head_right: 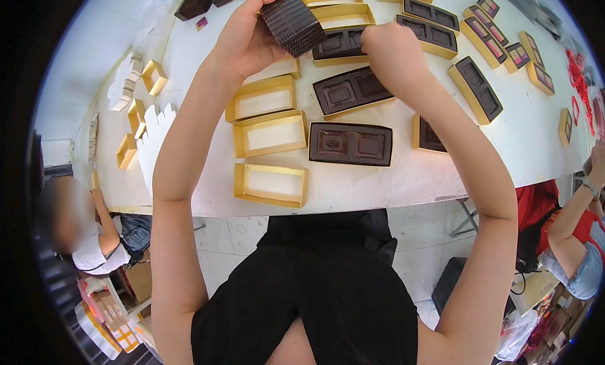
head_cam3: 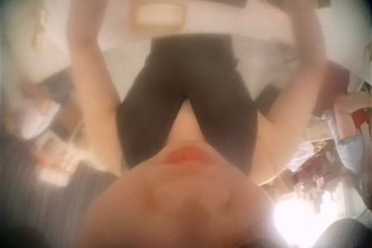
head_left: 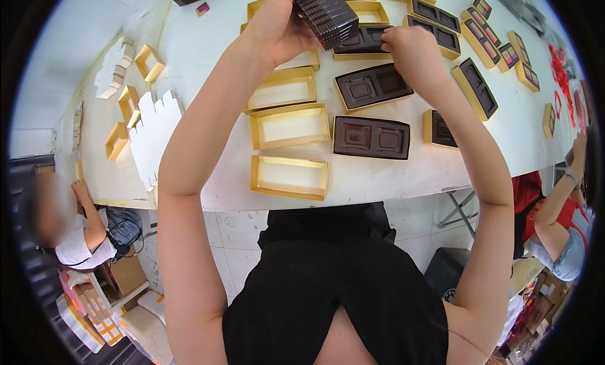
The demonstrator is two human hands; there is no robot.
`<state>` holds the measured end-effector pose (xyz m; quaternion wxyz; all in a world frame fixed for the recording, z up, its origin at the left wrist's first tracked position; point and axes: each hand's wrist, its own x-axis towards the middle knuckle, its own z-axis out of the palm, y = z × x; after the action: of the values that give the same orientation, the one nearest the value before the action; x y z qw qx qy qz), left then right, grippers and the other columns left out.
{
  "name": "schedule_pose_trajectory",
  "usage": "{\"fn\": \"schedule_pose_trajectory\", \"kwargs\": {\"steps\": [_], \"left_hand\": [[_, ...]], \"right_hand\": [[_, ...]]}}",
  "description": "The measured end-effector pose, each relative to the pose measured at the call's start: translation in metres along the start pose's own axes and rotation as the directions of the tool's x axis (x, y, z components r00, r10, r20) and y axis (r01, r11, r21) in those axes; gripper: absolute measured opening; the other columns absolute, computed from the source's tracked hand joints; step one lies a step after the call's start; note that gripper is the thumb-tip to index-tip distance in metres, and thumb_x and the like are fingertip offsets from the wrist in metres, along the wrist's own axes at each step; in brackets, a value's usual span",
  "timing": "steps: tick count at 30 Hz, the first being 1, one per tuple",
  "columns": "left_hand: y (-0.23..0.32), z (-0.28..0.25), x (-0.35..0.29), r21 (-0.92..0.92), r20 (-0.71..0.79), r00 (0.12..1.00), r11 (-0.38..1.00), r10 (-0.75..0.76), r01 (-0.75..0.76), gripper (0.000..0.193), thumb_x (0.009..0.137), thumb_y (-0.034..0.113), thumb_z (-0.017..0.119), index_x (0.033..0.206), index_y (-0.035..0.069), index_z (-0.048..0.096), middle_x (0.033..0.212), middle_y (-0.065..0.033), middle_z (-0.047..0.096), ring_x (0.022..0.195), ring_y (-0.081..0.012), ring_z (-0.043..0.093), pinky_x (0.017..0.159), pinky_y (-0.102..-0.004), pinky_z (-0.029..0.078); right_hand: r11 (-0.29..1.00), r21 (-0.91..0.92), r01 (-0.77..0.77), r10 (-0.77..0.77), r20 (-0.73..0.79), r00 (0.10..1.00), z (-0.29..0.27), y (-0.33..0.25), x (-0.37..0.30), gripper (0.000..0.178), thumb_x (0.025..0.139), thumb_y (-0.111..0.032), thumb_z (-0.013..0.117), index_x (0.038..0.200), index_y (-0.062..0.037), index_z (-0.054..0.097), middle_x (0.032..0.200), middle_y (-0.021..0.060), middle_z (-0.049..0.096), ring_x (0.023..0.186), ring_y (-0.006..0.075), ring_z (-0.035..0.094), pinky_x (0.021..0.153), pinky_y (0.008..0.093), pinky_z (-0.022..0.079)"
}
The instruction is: The person assembles small rectangular boxes by placing dark brown plastic inserts into gold-colored cardboard frames. They then place small pink and purple rectangular items into the compartments of the inserts. The person works at a white table with other workers visible in the background.
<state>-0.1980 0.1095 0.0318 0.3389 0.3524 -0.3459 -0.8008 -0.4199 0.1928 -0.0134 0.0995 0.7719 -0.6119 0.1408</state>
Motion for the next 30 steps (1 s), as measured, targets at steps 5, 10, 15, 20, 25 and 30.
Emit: {"fn": "schedule_pose_trajectory", "kwargs": {"steps": [5,10,15,20,25,30], "left_hand": [[-0.003,0.006,-0.002,0.004,0.006,1.000,1.000,0.005,-0.005,0.026,0.091,0.032,0.062,0.102,0.009,0.061,0.094,-0.0056,0.065,0.084,-0.0197,0.064,0.081,-0.0395,0.056],[-0.005,0.008,-0.007,0.022,0.018,1.000,1.000,-0.007,0.007,0.025,0.093,0.033,0.061,0.100,0.009,0.063,0.093,-0.0045,0.065,0.083,-0.0177,0.063,0.078,-0.0343,0.054],[0.003,0.027,-0.026,0.162,0.083,0.978,0.966,0.192,-0.203,0.032,0.091,0.034,0.069,0.108,0.008,0.064,0.100,-0.0025,0.066,0.089,-0.0151,0.062,0.081,-0.0313,0.050],[0.017,0.025,-0.023,0.233,0.158,0.942,0.916,0.296,-0.327,0.039,0.089,0.033,0.073,0.115,0.006,0.063,0.103,-0.0036,0.066,0.095,-0.0158,0.063,0.084,-0.0327,0.051],[0.025,0.018,-0.016,0.096,0.032,0.910,0.905,0.412,-0.413,0.030,0.092,0.033,0.064,0.107,0.007,0.063,0.100,-0.0034,0.068,0.088,-0.0174,0.066,0.081,-0.0352,0.054],[0.031,-0.014,0.026,-0.109,-0.042,0.986,0.980,0.160,-0.164,0.032,0.093,0.039,0.050,0.104,0.012,0.063,0.085,-0.0017,0.065,0.080,-0.0192,0.065,0.075,-0.0397,0.056]], "right_hand": [[0.974,0.216,0.059,-0.027,-0.147,0.989,0.015,0.020,-0.006,0.014,0.072,0.001,0.065,0.083,0.0012,0.072,0.103,0.0128,0.071,0.092,0.0316,0.067,0.084,0.0392,0.053],[0.958,-0.217,0.186,-0.183,0.032,0.983,-0.007,0.005,0.002,0.012,0.075,-0.003,0.064,0.084,0.0013,0.070,0.094,0.0119,0.071,0.096,0.0303,0.065,0.083,0.0399,0.052],[0.549,0.802,-0.236,0.185,0.159,0.970,-0.054,-0.003,0.032,0.023,0.088,-0.018,0.065,0.105,-0.0035,0.069,0.104,0.0109,0.068,0.106,0.0277,0.061,0.086,0.0350,0.050],[-0.221,0.914,-0.339,0.005,0.349,0.937,-0.066,-0.020,0.054,0.028,0.095,-0.020,0.064,0.112,0.0029,0.062,0.099,0.0090,0.069,0.084,0.0157,0.067,0.077,0.0291,0.058],[-0.084,0.980,-0.182,0.308,0.199,0.930,-0.072,-0.008,0.066,0.026,0.097,-0.014,0.060,0.115,0.0044,0.063,0.096,0.0090,0.070,0.078,0.0143,0.066,0.068,0.0277,0.056],[0.990,0.002,0.138,-0.138,0.021,0.990,-0.037,0.013,0.066,0.025,0.075,-0.012,0.072,0.098,-0.0004,0.071,0.099,0.0185,0.069,0.085,0.0383,0.064,0.076,0.0405,0.053]]}}
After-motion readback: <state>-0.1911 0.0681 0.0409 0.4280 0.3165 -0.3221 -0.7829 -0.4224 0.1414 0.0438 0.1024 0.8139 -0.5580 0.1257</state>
